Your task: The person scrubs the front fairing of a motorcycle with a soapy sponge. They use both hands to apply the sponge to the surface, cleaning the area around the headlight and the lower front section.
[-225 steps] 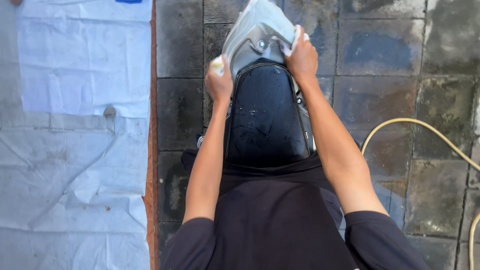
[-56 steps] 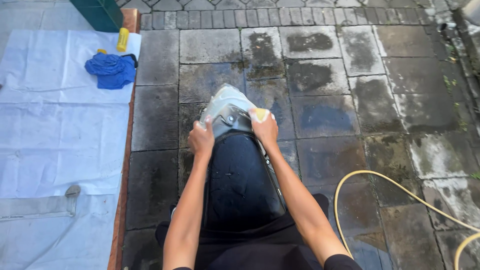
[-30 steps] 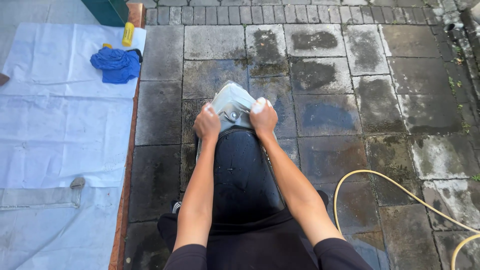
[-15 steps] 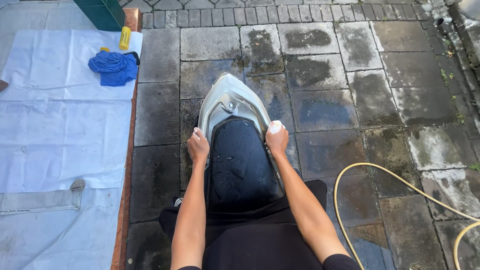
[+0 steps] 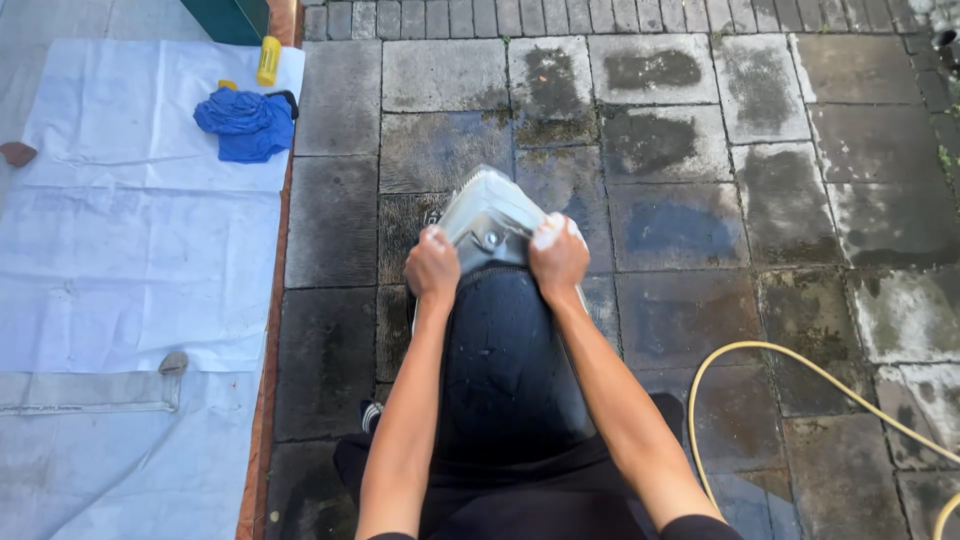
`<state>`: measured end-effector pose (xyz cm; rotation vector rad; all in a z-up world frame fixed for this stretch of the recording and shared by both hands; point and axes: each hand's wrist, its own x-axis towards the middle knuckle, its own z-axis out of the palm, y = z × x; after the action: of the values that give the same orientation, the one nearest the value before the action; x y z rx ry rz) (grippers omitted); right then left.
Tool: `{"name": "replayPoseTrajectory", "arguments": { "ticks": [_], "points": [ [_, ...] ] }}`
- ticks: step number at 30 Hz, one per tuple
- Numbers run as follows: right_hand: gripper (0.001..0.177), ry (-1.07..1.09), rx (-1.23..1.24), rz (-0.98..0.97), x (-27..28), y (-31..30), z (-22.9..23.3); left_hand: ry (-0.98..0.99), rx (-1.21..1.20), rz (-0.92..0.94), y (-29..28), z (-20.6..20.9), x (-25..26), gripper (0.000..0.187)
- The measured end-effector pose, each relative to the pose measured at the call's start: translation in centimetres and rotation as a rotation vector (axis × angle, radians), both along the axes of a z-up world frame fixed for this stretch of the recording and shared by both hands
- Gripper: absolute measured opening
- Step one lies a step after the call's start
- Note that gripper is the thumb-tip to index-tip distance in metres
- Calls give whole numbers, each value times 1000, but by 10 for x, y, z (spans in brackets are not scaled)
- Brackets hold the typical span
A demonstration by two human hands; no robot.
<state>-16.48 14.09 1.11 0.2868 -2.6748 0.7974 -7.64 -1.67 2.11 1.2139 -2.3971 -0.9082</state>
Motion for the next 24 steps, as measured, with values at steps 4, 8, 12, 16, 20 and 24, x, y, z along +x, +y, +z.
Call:
{"name": "replayPoseTrajectory", "arguments": {
  "ticks": [4,8,12,16,20,24],
  "points": [
    [33,-60,85,8,-32,-65,14,-111,-197,-13,-9,-10,-61,40],
    [36,-64,23,36,-47,-109,29,-44,-98,1,-6,22,-80,54],
    [39,-70,-22,93,-36,-104,50,11,-33,-57,-1,49,-64,61],
    [38,-169,-6,140,-37,-86,37,23,-56,-64,-6,27,-57,53],
    [35,-233,31,105,-39,-54,21,3,41,-31,-14,7,-24,55],
    [47,-456,-75,-10,-17,-7,34,-1,217,141,-7,-15,28,61]
  ]
}}
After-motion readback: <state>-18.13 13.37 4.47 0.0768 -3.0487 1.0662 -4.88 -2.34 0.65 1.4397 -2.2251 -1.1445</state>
